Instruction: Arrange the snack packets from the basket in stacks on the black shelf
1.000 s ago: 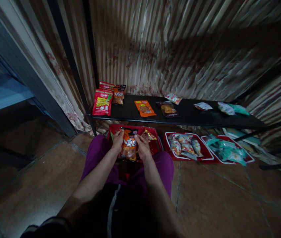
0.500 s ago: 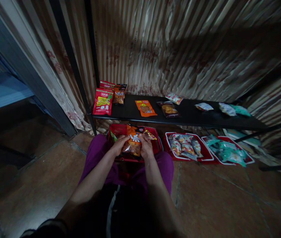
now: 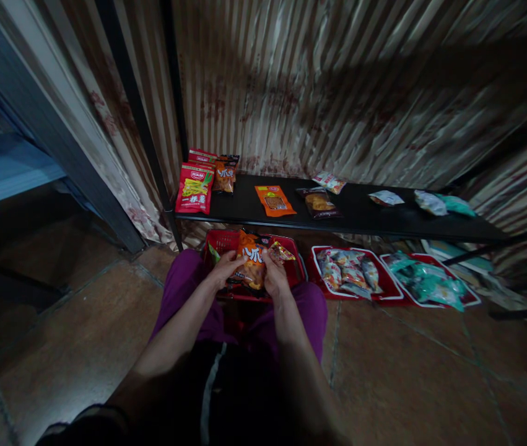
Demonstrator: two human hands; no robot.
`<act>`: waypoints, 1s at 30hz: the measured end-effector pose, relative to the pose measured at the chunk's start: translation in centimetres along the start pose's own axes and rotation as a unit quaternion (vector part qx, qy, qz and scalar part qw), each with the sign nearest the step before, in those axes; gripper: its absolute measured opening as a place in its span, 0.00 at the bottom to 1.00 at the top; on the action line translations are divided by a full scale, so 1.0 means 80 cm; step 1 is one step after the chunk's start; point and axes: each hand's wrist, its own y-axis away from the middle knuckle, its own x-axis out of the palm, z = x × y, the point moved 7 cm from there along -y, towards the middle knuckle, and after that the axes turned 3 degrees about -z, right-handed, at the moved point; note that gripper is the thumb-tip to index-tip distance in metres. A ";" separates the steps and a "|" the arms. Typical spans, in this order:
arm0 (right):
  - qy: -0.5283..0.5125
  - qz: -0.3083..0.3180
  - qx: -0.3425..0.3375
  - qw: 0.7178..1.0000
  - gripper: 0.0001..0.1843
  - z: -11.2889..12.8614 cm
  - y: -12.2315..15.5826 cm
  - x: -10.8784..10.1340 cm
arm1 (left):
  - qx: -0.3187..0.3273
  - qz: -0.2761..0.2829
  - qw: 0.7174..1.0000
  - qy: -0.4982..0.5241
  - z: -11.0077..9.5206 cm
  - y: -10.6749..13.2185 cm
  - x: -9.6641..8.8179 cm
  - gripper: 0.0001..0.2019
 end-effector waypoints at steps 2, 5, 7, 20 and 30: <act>0.003 0.012 0.005 1.000 0.17 0.000 0.004 0.001 | 0.009 -0.029 1.000 0.007 -0.002 -0.003 -0.006 0.18; 0.013 0.051 0.013 0.999 0.20 -0.001 0.013 0.005 | 0.027 -0.067 0.997 0.030 -0.003 -0.009 -0.015 0.20; 0.022 0.093 0.026 0.995 0.22 -0.002 0.021 0.010 | 0.046 -0.085 0.995 0.039 -0.005 -0.015 -0.021 0.21; 0.045 0.145 -0.001 0.988 0.34 0.000 0.030 0.021 | 0.055 -0.025 0.993 0.102 -0.027 -0.009 -0.011 0.26; 0.050 0.126 -0.025 0.990 0.37 0.009 0.030 0.024 | 0.079 0.015 0.985 0.150 -0.031 0.002 -0.005 0.31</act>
